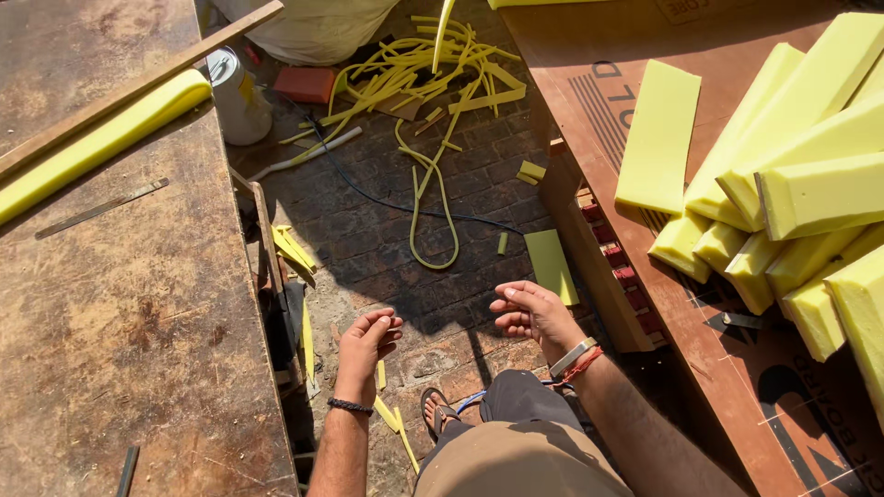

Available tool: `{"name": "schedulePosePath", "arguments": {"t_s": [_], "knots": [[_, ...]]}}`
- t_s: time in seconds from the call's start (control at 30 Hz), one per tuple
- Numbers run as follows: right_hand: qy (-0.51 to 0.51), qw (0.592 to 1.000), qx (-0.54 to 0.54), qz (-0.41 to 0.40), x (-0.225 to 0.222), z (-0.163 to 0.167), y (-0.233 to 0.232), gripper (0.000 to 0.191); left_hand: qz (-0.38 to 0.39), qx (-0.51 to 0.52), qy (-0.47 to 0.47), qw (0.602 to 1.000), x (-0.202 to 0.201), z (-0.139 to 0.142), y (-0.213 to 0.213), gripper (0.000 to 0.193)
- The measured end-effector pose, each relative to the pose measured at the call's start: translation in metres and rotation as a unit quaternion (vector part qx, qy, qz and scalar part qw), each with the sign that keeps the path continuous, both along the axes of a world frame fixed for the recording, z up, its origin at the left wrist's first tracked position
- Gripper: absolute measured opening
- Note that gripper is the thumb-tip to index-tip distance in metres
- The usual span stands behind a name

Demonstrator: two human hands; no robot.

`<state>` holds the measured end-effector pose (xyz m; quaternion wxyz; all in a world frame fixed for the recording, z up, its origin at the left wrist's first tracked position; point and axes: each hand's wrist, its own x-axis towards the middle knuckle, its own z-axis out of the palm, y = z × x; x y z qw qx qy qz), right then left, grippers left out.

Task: The person handles long yellow foam strips on a plywood work table, presses a foam strip onto a curved wooden frame, and uses a spray adhesive gun connected to a blue hose to apply glue. They align and press the foam along the frame, then use a long blade to trim foam and a thin stick to clean the edge.

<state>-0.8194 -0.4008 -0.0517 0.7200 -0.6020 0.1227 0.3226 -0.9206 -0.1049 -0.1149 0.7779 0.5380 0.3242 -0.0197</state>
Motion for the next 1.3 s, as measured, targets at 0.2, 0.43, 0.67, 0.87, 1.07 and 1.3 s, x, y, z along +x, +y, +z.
{"name": "schedulePosePath", "arguments": {"t_s": [0.2, 0.43, 0.67, 0.87, 1.07, 1.3], "knots": [[0.008, 0.999, -0.007, -0.041, 0.073, -0.003, 0.035, 0.03, -0.012, 0.013, -0.002, 1.0, 0.06, 0.006, 0.043, 0.024], [0.002, 0.989, 0.007, -0.148, 0.209, -0.036, 0.092, 0.028, 0.023, 0.031, 0.038, 0.999, 0.137, 0.0, 0.129, 0.026], [0.028, 0.966, 0.005, -0.257, 0.397, -0.083, 0.14, 0.025, 0.095, 0.041, 0.083, 0.991, 0.286, -0.009, 0.212, 0.025], [0.025, 0.938, 0.01, -0.346, 0.513, -0.087, 0.151, 0.024, 0.07, 0.002, 0.142, 0.987, 0.408, -0.01, 0.265, 0.035], [0.078, 0.96, 0.009, -0.269, 0.565, -0.104, 0.217, 0.023, 0.087, 0.002, 0.162, 0.983, 0.444, -0.029, 0.316, 0.036], [0.078, 0.994, 0.005, -0.074, 0.602, -0.096, 0.381, 0.017, 0.176, 0.023, 0.138, 0.974, 0.435, -0.01, 0.392, 0.033]]}}
